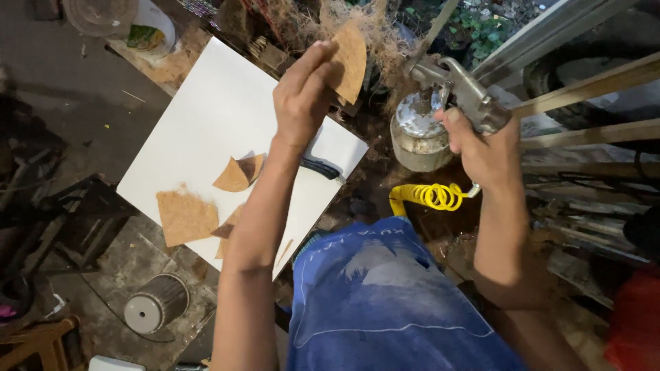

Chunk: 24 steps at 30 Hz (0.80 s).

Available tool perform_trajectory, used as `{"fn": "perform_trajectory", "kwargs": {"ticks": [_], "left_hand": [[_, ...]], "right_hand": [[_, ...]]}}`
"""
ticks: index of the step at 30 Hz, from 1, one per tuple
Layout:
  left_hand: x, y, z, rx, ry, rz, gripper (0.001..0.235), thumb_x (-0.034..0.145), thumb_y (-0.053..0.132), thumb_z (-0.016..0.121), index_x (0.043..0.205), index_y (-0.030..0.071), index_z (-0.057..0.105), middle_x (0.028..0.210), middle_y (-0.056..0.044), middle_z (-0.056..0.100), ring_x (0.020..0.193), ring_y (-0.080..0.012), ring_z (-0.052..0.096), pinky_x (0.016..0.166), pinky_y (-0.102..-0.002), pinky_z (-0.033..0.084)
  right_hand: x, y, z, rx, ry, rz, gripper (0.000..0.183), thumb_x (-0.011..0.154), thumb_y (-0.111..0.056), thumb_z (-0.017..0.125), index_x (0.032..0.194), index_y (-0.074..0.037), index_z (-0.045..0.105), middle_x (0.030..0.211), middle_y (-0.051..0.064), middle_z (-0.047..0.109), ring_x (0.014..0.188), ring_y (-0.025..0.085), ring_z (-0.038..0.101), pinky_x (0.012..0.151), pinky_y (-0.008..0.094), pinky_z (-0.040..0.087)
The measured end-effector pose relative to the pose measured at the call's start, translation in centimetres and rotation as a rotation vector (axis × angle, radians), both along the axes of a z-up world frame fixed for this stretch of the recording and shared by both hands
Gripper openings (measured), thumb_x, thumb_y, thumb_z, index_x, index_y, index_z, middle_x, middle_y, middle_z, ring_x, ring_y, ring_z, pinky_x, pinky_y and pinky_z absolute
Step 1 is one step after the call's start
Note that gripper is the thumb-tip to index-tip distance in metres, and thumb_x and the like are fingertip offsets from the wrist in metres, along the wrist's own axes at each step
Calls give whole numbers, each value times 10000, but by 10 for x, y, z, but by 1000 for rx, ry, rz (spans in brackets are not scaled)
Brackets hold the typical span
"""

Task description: The person uses a heat gun to warm and soften triangular pieces of a fibrous brown material, then folds and shapes them by hand into curved forms. The person repeats this process on multiple pieces, occasionally using a spray nozzle to apply moisture before reheating.

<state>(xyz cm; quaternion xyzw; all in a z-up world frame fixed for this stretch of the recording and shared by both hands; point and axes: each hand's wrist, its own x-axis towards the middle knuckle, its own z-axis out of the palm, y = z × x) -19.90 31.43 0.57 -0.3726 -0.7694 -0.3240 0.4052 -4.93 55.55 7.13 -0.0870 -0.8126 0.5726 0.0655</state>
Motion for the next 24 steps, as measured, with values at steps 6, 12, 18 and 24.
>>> {"fn": "perform_trajectory", "kwargs": {"ticks": [6,12,18,24], "left_hand": [[-5,-15,-15,-285,110,-55,335,879,74,907,1120,46,676,1249,-163,652,1138,-287,690,878,-434,671],[0,-11,3,-316,166,-194,185,894,-30,840,994,-30,684,1160,-222,685,1087,-318,708,890,-413,663],[3,-9,6,-276,111,-283,170,952,-13,774,1051,-80,653,1219,-251,630,1142,-365,661,940,-456,645],[25,-6,-10,194,-358,-190,233,860,-87,710,1074,6,699,1091,-183,716,1007,-391,698,859,-467,575]], "right_hand": [[-4,1,-1,153,-16,85,329,1062,-373,584,905,-85,605,628,1,510,612,175,572,782,423,563],[-8,2,-6,118,-77,15,442,1027,-483,598,786,-112,583,619,-6,534,588,152,565,639,353,500],[-11,-1,-4,145,-67,-20,387,1039,-468,584,896,-123,684,618,-16,552,580,138,559,600,350,482],[-21,-7,34,-100,187,-166,266,1080,-153,597,868,-21,688,555,72,552,515,136,541,594,250,447]]}}
